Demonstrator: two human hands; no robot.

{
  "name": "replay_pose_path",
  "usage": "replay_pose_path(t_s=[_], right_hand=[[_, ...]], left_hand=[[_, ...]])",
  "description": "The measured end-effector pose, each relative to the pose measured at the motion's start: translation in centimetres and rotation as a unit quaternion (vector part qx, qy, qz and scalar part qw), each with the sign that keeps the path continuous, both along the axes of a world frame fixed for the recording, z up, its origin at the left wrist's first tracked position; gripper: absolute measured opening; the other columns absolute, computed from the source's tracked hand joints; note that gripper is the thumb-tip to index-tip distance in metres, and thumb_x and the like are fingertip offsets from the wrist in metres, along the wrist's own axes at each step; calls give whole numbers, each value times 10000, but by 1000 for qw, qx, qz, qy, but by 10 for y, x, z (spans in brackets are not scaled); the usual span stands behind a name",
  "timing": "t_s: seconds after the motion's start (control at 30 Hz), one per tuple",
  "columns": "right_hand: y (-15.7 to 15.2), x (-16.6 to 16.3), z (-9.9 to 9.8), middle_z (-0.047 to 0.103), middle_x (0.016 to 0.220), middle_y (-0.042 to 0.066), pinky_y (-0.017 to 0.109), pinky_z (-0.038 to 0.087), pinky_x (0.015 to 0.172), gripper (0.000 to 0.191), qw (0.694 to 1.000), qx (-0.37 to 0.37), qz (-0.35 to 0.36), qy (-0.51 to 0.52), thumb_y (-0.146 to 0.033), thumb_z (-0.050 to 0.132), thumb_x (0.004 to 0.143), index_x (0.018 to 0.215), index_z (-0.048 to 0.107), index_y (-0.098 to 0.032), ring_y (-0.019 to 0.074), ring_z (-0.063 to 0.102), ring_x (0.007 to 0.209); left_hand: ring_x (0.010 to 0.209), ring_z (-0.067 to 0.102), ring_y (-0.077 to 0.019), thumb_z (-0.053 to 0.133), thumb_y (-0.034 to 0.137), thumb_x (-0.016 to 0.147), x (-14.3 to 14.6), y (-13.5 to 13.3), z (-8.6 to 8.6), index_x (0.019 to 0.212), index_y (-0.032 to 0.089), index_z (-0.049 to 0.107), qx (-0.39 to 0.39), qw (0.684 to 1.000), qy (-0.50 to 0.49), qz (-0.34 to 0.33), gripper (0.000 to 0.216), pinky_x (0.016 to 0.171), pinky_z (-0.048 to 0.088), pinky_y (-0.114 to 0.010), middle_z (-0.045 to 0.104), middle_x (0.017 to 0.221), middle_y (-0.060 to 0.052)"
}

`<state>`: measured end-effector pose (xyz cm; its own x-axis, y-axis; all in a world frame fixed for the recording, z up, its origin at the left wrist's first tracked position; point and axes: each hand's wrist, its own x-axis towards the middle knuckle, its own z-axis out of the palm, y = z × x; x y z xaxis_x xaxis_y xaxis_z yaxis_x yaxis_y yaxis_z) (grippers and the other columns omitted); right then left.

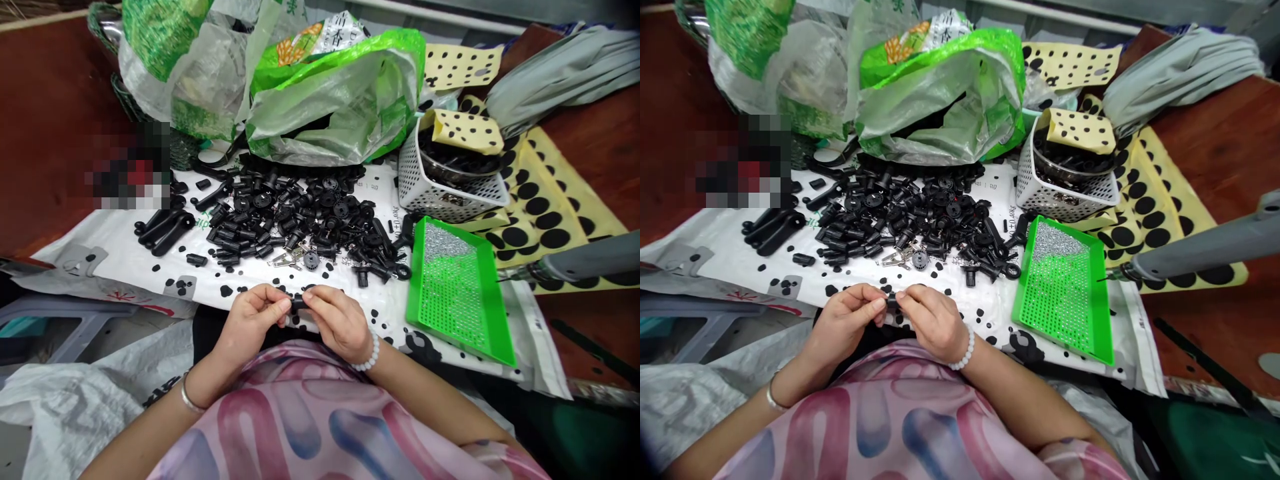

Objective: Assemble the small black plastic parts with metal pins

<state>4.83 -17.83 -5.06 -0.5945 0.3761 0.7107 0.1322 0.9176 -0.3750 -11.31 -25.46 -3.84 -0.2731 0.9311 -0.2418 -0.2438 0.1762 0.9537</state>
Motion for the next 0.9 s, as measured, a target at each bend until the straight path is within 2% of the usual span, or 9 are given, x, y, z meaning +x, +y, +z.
replay_pose_path(t_s=[0.13,0.23,0.3,0.5,0.57,0.6,0.7,0.77,0.9], right_hand=[[3,2,-1,639,973,107,266,541,716,425,999,13,29,-15,-49,452,842,1241,488,-190,172,626,891],[4,0,0,633,984,120,280,542,738,406,1000,-1,22,-6,-45,478,830,1214,513,-171,181,616,909],[4,-3,2,633,979,119,285,542,744,359,999,-45,12,3,-73,506,835,1179,543,-168,182,615,903],[2,-8,9,643,886,90,287,532,700,215,969,-242,30,22,-174,563,837,1042,628,-175,167,621,810],[0,-9,9,641,871,78,267,528,629,187,935,-353,23,25,-210,580,825,996,648,-175,143,621,710],[-1,-9,8,641,835,65,252,519,578,184,906,-422,19,27,-233,588,818,980,652,-171,125,611,640],[-2,-10,8,607,616,-6,217,479,483,216,795,-605,26,40,-293,611,794,954,649,-154,79,546,459],[-1,-10,9,572,524,-38,216,472,481,230,745,-664,39,47,-314,630,770,924,649,-144,75,536,421],[4,-8,14,588,567,-31,205,442,428,248,711,-700,63,39,-344,643,753,880,650,-132,64,520,373]], left_hand=[[471,460,-88,689,317,674,0,3,4,634,139,567,-16,997,-66,-20,219,498,393,-227,522,484,18],[455,448,-83,707,326,643,1,5,6,611,138,552,-29,994,-107,-20,246,476,384,-223,507,478,24],[468,463,-82,697,319,661,1,5,5,630,140,554,-19,996,-92,-5,231,495,396,-220,514,490,27],[542,507,-91,667,300,711,-1,2,3,731,141,585,0,996,81,34,180,532,429,-221,581,635,1],[566,510,-96,649,292,729,0,2,2,718,144,582,31,992,119,34,163,532,434,-221,582,672,-10],[586,519,-100,638,282,739,0,3,1,713,147,581,50,989,138,35,149,540,440,-221,584,689,-15],[660,551,-115,611,237,766,0,4,-6,722,156,583,102,975,194,38,97,588,457,-223,590,738,-27],[686,564,-119,598,211,778,-1,4,-10,734,159,580,124,967,219,32,71,614,462,-227,590,759,-30],[708,572,-127,583,180,789,-4,4,-14,750,163,572,163,951,262,11,44,633,461,-238,592,775,-35]])
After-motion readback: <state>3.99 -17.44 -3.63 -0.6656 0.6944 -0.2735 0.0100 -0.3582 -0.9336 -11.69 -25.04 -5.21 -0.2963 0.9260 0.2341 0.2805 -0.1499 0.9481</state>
